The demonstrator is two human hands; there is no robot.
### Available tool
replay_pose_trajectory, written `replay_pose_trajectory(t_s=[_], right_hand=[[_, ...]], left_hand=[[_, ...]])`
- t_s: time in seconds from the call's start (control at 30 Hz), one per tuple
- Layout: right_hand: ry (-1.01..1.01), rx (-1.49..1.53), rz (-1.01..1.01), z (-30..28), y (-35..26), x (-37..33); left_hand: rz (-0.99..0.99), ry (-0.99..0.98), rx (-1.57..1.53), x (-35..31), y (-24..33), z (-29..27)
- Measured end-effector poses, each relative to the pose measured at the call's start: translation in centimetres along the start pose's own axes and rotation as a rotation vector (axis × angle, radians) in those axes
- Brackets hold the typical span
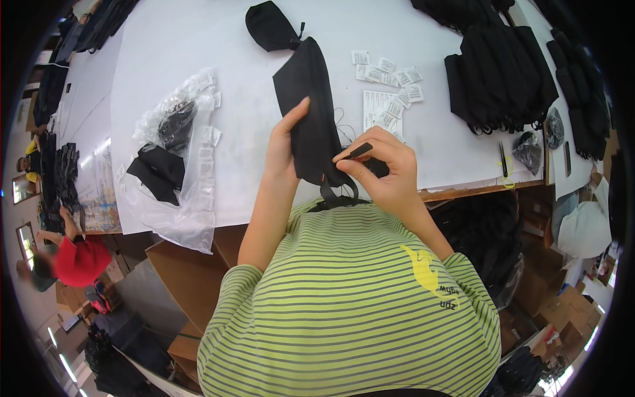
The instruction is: Inserting silica gel packets and tags into soft glasses cases and organizing them.
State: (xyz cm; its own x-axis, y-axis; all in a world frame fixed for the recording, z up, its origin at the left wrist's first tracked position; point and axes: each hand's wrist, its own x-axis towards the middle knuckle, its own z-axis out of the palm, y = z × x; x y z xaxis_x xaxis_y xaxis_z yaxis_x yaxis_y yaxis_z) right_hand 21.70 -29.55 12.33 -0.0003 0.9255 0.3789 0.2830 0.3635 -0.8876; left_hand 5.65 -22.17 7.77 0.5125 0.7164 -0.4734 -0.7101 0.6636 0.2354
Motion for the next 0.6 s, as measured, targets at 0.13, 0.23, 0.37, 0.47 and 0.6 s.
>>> replay_pose_trajectory(t_s=[0.13, 0.23, 0.37, 0.47, 0.6], right_hand=[[-0.106, 0.053, 0.128, 0.1, -0.3, -0.3], [-0.115, 0.060, 0.135, 0.1, -0.3, -0.5], [0.008, 0.123, 0.130, -0.7, 0.9, -0.9], [0.352, -0.143, 0.166, -5.9, 3.2, -2.7], [1.183, -0.035, 0.270, -18.1, 7.9, -12.1]], left_hand=[[0.074, 0.085, -0.023, -0.2, 0.2, -0.1], [0.061, 0.065, -0.006, 0.4, 0.7, -1.1], [0.098, 0.158, 0.094, 2.0, 1.0, -1.9], [0.175, 0.108, 0.095, 1.6, 2.4, -4.5], [0.124, -0.063, 0.059, 0.0, 2.5, -6.6]])
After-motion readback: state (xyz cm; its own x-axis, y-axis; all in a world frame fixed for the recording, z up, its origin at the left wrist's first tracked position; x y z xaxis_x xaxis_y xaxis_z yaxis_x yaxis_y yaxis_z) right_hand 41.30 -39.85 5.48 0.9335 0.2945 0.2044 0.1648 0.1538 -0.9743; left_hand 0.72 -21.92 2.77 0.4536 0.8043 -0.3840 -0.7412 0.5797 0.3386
